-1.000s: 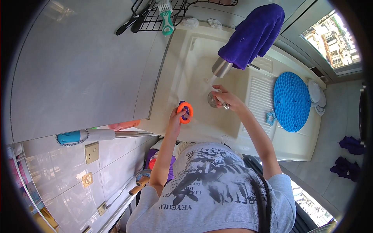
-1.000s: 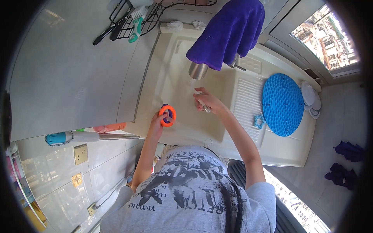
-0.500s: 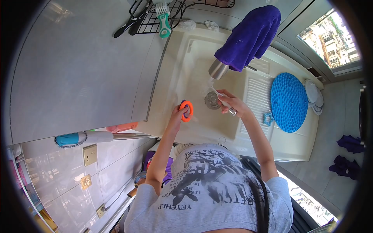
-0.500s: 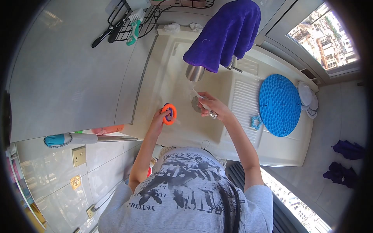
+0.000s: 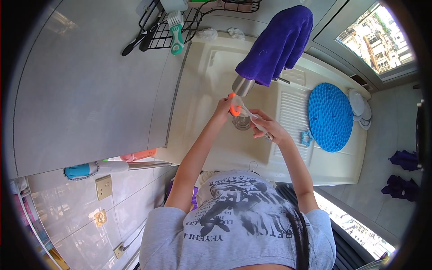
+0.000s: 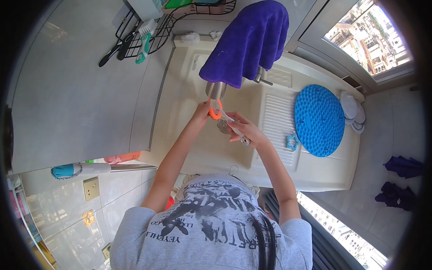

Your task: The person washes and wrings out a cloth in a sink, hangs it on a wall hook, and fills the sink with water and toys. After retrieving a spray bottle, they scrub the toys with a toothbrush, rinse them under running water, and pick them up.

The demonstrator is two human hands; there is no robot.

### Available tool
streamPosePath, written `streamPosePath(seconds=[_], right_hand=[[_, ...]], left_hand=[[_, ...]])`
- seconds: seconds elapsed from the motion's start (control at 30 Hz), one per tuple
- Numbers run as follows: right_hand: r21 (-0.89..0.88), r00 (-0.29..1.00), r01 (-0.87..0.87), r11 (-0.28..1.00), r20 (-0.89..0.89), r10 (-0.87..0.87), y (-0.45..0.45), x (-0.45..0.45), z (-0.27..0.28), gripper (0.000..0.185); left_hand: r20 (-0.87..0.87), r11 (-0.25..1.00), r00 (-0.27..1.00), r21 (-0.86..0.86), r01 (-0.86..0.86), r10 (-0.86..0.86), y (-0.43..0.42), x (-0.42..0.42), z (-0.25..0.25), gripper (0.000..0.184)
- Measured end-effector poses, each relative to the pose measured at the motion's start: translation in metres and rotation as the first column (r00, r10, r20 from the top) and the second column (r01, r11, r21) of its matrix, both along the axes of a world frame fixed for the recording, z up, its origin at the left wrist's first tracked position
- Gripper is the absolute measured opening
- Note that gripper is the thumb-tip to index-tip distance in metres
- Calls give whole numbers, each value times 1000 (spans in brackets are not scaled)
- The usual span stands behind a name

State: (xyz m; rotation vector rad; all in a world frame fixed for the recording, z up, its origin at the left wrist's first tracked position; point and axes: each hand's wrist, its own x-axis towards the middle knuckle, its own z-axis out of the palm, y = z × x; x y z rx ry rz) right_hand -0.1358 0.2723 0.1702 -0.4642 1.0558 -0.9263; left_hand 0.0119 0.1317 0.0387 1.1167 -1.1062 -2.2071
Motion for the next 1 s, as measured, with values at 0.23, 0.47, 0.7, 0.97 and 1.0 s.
streamPosePath(seconds=[0.23, 0.47, 0.7, 0.97, 1.0], right_hand=[[-43, 992, 25, 999, 124, -19, 2, -9, 10, 47], [-30, 994, 108, 994, 28, -107, -44, 10, -47, 52], [-48, 998, 63, 997, 31, -61, -69, 18, -64, 51], [-294, 977, -47, 954, 187, 106, -64, -59, -3, 55], [-323, 930, 5, 946, 348, 114, -73, -67, -35, 52]], left_hand=[[36, 987, 996, 130, -89, 85, 0, -14, -5, 33], [-5, 959, 990, 249, -133, 139, 25, 0, -16, 26], [-236, 870, 946, 486, -84, 224, 43, 27, -73, 29], [-110, 981, 993, 186, 52, -32, 63, 43, 9, 27], [-89, 985, 994, 157, 77, -63, 63, 45, 20, 27]])
